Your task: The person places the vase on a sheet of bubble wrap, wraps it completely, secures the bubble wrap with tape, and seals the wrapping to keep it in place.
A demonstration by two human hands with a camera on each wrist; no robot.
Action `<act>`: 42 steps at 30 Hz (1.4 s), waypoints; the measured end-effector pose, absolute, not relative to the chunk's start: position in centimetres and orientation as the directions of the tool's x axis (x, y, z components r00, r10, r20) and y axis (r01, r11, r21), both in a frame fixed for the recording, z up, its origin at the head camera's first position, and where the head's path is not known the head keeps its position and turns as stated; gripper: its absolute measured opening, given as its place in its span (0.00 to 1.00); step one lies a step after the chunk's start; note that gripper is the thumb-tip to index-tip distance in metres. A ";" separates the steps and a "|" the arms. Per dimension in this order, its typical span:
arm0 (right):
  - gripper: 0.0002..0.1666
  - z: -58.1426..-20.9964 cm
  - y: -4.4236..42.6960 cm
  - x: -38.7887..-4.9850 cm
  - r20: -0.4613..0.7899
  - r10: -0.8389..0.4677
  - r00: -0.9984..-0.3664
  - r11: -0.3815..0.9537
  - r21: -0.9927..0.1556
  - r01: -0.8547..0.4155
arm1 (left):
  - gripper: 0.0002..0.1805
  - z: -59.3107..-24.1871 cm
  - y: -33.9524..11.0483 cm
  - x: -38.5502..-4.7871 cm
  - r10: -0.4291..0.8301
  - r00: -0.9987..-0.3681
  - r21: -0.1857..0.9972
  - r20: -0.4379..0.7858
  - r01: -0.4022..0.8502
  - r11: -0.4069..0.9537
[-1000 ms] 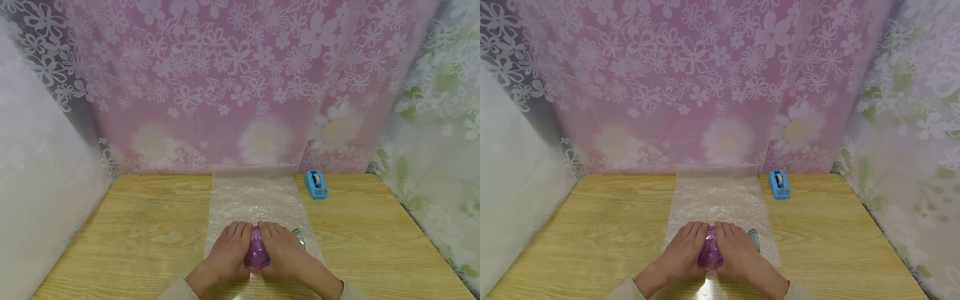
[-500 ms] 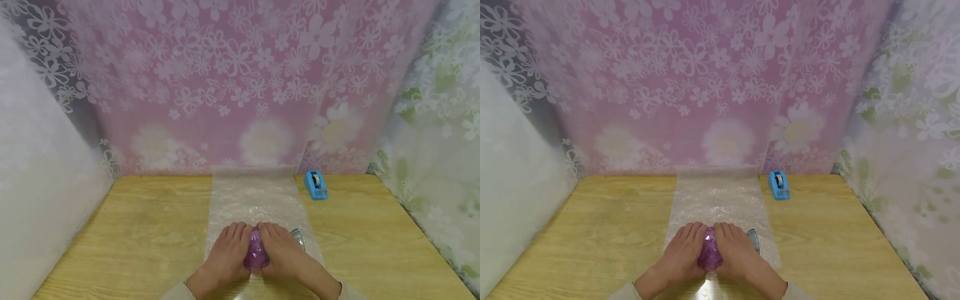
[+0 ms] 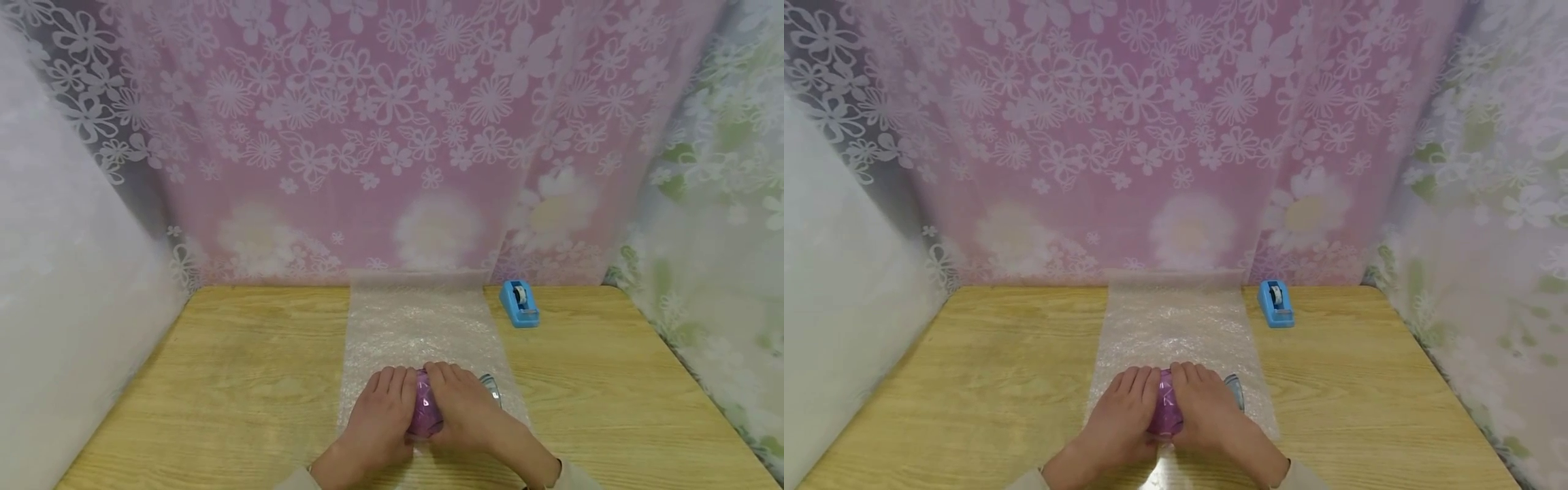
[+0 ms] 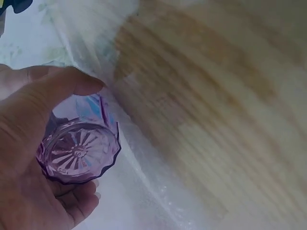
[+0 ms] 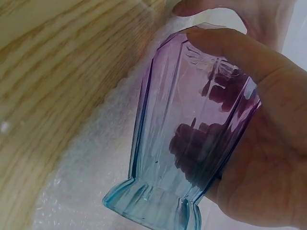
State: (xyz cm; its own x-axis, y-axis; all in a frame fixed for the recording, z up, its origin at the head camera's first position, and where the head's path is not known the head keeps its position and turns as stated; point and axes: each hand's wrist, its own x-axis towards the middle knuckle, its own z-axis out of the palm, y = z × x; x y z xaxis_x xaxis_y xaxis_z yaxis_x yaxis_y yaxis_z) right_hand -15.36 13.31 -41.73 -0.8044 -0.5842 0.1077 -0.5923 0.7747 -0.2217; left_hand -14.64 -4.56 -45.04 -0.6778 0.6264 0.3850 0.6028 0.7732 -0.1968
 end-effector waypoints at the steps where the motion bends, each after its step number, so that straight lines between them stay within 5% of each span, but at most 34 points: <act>1: 0.57 -41.7 13.3 -15.4 0.106 -0.584 -0.804 0.775 -0.222 -0.592 | 0.52 -45.1 -4.6 -14.6 0.624 -0.680 -0.203 0.385 0.597 0.776; 23: 0.57 -41.8 13.5 -15.5 0.105 -0.587 -0.803 0.774 -0.218 -0.594 | 0.48 -45.8 -4.0 -14.4 0.559 -0.666 -0.146 0.494 0.570 0.809; 42: 0.58 -41.4 13.2 -16.2 0.026 -0.596 -0.803 0.783 -0.204 -0.588 | 0.47 -45.7 -4.0 -14.7 0.546 -0.706 -0.139 0.451 0.549 0.824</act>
State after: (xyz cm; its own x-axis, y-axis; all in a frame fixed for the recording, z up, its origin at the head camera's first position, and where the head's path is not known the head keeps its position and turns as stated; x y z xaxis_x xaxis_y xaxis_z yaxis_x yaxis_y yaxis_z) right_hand -16.22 13.22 -41.36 -0.8027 -0.5958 0.0263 -0.5878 0.7829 -0.2038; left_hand -14.72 -3.98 -45.67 -0.7056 0.5464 0.4512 0.5492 0.8240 -0.1392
